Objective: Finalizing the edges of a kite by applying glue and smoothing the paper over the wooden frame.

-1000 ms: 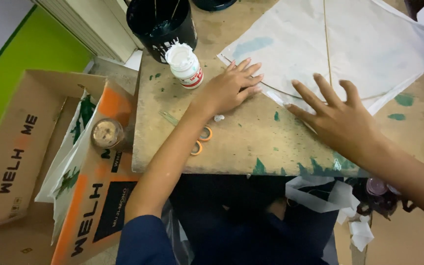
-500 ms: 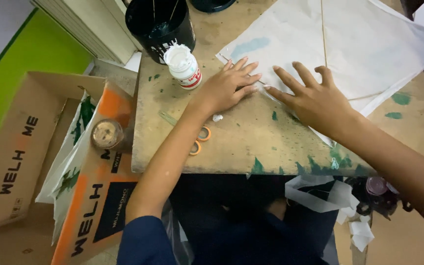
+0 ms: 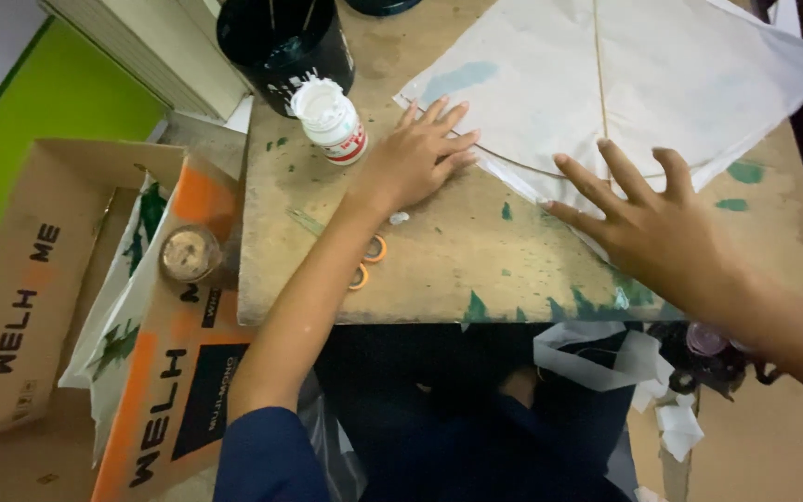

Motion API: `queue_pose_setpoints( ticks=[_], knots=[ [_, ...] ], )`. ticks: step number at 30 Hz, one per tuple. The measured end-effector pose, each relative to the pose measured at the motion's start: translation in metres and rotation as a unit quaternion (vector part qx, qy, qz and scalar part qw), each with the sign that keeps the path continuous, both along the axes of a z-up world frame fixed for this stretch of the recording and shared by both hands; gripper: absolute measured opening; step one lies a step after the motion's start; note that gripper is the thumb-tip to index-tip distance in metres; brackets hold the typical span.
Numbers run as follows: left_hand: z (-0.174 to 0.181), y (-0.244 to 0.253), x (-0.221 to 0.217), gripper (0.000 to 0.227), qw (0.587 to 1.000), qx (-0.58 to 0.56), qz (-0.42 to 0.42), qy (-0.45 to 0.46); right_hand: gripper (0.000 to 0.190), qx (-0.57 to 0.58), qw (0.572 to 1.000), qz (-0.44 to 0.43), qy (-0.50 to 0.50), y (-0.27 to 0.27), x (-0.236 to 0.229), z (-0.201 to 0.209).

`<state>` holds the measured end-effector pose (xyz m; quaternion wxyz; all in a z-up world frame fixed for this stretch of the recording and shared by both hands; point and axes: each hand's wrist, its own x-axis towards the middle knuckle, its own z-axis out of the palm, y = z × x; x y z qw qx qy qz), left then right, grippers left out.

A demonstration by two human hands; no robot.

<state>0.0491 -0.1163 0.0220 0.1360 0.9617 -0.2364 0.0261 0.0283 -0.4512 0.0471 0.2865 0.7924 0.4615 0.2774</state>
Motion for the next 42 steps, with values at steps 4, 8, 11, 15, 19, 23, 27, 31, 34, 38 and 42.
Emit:
queue_pose_setpoints(
  ticks=[4,8,11,15,19,23,27,31,34,38,42],
  knots=[
    [-0.006,0.000,0.005,0.049,1.000,0.002,-0.006,-0.021,0.085,-0.034,0.999,-0.029,0.016,-0.013,-0.009,0.014],
    [-0.004,-0.001,0.008,0.053,0.999,0.020,0.015,-0.025,0.102,0.009,0.996,-0.027,0.081,-0.004,0.000,0.023],
    [0.003,-0.003,0.007,0.053,0.998,-0.022,0.023,-0.045,0.092,0.042,0.993,-0.016,0.114,0.010,0.017,0.015],
    [0.008,0.000,-0.003,0.035,0.995,-0.072,0.019,-0.060,0.075,0.135,0.948,-0.072,0.280,0.034,0.030,0.001],
    [0.002,0.004,0.000,0.038,0.994,-0.097,0.027,-0.031,0.068,0.252,0.900,0.011,0.357,0.038,0.053,-0.008],
    [0.002,0.008,0.004,0.037,0.991,-0.124,0.018,-0.055,0.056,0.337,0.858,0.133,0.363,0.032,0.071,-0.022],
    [0.009,0.009,0.000,0.037,0.989,-0.139,0.009,-0.046,0.051,0.344,0.881,0.097,0.309,0.033,0.061,-0.026],
    [0.012,0.004,0.005,0.039,0.990,-0.135,0.026,-0.014,0.054,0.366,0.885,0.035,0.287,0.035,0.068,-0.048],
    [0.014,-0.002,0.011,0.039,0.994,-0.106,0.017,-0.009,0.052,0.389,0.875,0.009,0.289,0.035,0.060,-0.037],
    [0.012,-0.004,0.029,0.042,0.998,-0.054,0.010,-0.023,0.050,0.353,0.906,0.031,0.231,0.039,0.053,-0.012],
    [0.015,-0.015,0.024,0.043,1.000,-0.016,0.008,-0.021,0.062,0.217,0.952,-0.040,0.210,0.044,0.045,-0.003]
  ],
)
